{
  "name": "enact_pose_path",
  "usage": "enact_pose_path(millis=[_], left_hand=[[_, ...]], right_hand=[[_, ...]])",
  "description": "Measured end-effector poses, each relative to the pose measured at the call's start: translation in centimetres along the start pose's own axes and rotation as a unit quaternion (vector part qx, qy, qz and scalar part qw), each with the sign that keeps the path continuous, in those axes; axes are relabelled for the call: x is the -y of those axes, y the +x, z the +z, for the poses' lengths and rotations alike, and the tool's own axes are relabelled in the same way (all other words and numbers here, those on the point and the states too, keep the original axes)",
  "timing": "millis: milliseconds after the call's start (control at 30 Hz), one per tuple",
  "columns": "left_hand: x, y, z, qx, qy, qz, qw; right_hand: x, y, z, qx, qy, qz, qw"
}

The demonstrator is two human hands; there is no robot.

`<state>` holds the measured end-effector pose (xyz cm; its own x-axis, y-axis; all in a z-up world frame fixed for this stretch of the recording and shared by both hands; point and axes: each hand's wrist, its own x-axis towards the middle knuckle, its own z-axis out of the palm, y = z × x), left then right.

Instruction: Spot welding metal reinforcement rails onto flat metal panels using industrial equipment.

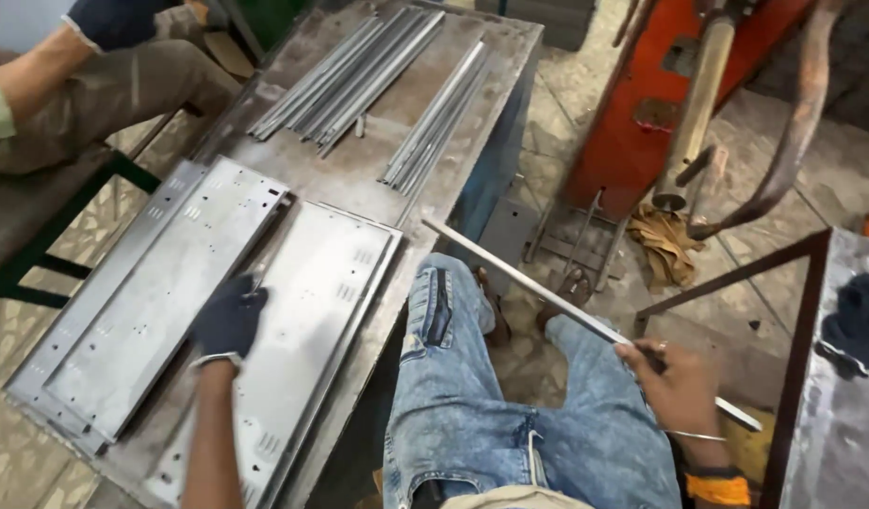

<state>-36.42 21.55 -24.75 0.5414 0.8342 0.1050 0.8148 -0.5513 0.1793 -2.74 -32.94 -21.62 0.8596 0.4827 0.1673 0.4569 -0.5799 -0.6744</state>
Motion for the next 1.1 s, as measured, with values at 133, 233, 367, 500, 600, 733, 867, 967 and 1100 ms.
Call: enact_pose_path(millis=[133, 233, 367, 500, 600, 733, 867, 967, 1100], left_hand=[[-16.3, -2.0, 10.5, 0.13, -0.339, 0.095, 0.927], [-32.8, -8.9, 8.2, 0.26, -0.434, 0.071, 0.86], [-45.6, -16.9, 6.0, 0.42, -0.759, -0.034, 0.496], [-50.5, -18.2, 7.0, 0.437, -0.773, -0.028, 0.46], [-52.0, -16.8, 4.9, 0.414, -0.776, -0.075, 0.47], [-50.8, -14.3, 4.6, 0.316, -0.76, -0.076, 0.563], [-49.6, -10.7, 2.2, 0.24, -0.737, 0.023, 0.631], [-49.4, -7.6, 0.2, 0.263, -0.693, 0.069, 0.668], [-49.8, -4.0, -0.3, 0.289, -0.673, 0.107, 0.673]], right_hand=[[1.9, -2.0, 1.9, 0.04, 0.003, 0.135, 0.99], [0.3, -3.2, 2.1, 0.041, 0.1, 0.12, 0.987], [-1.6, -4.2, -1.8, 0.122, 0.307, 0.217, 0.919], [-11.7, -6.2, -5.3, 0.136, 0.32, 0.166, 0.923], [-19.8, -6.0, -9.5, -0.047, 0.116, 0.161, 0.979], [-31.7, -8.4, -12.9, -0.188, -0.45, 0.275, 0.828], [-39.3, -10.3, -12.5, -0.189, -0.458, 0.375, 0.784], [-34.8, -8.5, -15.9, -0.075, -0.231, 0.436, 0.867], [-30.7, -5.5, -14.8, -0.055, 0.035, 0.331, 0.941]])
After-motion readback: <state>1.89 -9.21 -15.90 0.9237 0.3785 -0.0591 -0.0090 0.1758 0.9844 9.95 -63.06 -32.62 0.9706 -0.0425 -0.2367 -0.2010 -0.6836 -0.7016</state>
